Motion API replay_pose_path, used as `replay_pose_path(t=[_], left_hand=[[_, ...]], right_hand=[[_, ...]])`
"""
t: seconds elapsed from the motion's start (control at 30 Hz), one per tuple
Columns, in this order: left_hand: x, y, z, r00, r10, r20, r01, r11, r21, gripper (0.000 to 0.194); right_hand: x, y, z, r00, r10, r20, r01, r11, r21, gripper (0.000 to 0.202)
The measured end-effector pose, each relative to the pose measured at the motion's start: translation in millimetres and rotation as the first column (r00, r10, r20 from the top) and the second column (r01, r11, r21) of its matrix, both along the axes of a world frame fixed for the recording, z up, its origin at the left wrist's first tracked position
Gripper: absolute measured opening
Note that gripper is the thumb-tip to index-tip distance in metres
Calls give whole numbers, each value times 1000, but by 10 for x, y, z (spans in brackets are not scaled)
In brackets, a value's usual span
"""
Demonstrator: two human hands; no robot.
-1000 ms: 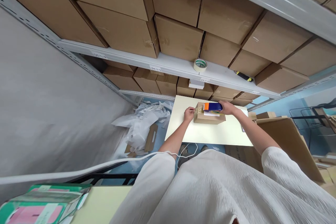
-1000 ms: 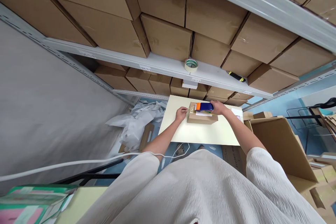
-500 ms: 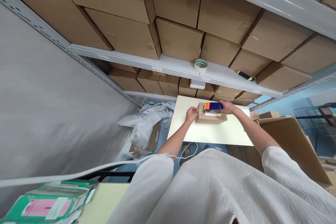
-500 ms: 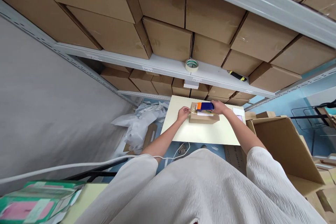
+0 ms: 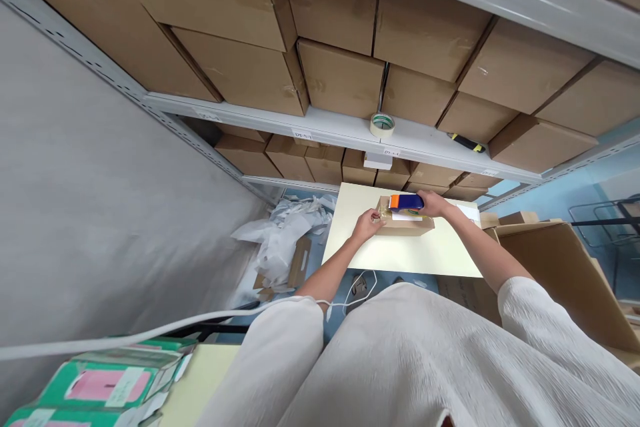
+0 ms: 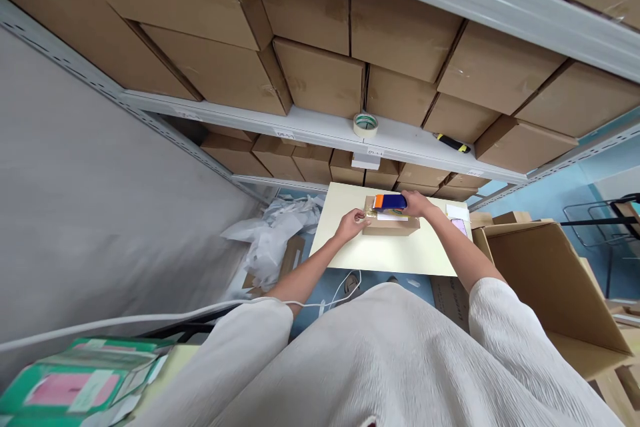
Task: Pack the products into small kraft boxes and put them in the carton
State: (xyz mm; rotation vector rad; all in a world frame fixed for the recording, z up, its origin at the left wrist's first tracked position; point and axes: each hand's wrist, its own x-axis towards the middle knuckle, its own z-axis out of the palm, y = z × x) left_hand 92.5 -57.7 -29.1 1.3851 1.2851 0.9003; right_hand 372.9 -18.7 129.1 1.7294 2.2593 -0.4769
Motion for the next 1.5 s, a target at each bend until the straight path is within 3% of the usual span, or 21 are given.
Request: replay_pose_path(t=[0.13, 0.33, 0.4, 0.47, 0.57, 0.73, 0.9, 1.07, 1.3, 1.37, 1.5], left_hand=[[22, -83, 3, 1000, 20, 18, -20, 1000, -20, 27], [12, -145, 0, 983, 90, -161, -95, 995, -24, 29], [57, -105, 20, 988, 50, -148, -41, 997, 69, 46], [119, -46, 43, 985, -64, -158, 88, 985, 151, 68], [187, 35, 55, 939, -218, -267, 262, 955, 141, 89], [176, 91, 15, 833, -321, -451, 372, 928, 27, 94], [173, 105, -13, 784, -359, -507, 395, 918, -38, 94], [181, 144, -26, 791, -366, -489, 380, 922, -76, 95], [180, 193, 19, 769, -378, -516, 371, 921, -122, 95], [187, 198, 67, 717, -409, -564, 393, 906, -156, 96], [215, 204, 190, 532, -502, -682, 445, 851, -280, 96]], right_hand=[[18, -4, -29, 1000, 28, 7, -28, 1000, 4, 37], [41, -19, -54, 999, 33, 4, -33, 999, 15, 38], [43, -31, -52, 999, 41, -32, -40, 999, 22, 37], [40, -48, -35, 996, 48, -77, -46, 999, 25, 37], [24, -75, 19, 995, 58, -79, -58, 998, 6, 39], [-26, -95, 121, 996, 86, 13, -86, 996, -32, 39], [57, -108, 168, 991, 109, 73, -105, 992, -63, 35], [463, -163, 170, 990, 103, 101, -99, 994, -44, 34], [1353, -314, 55, 994, 54, 98, -52, 998, -20, 34], [1582, -355, 10, 995, 30, 96, -28, 999, -27, 34], [1930, -419, -53, 997, 14, 75, -11, 999, -44, 29]])
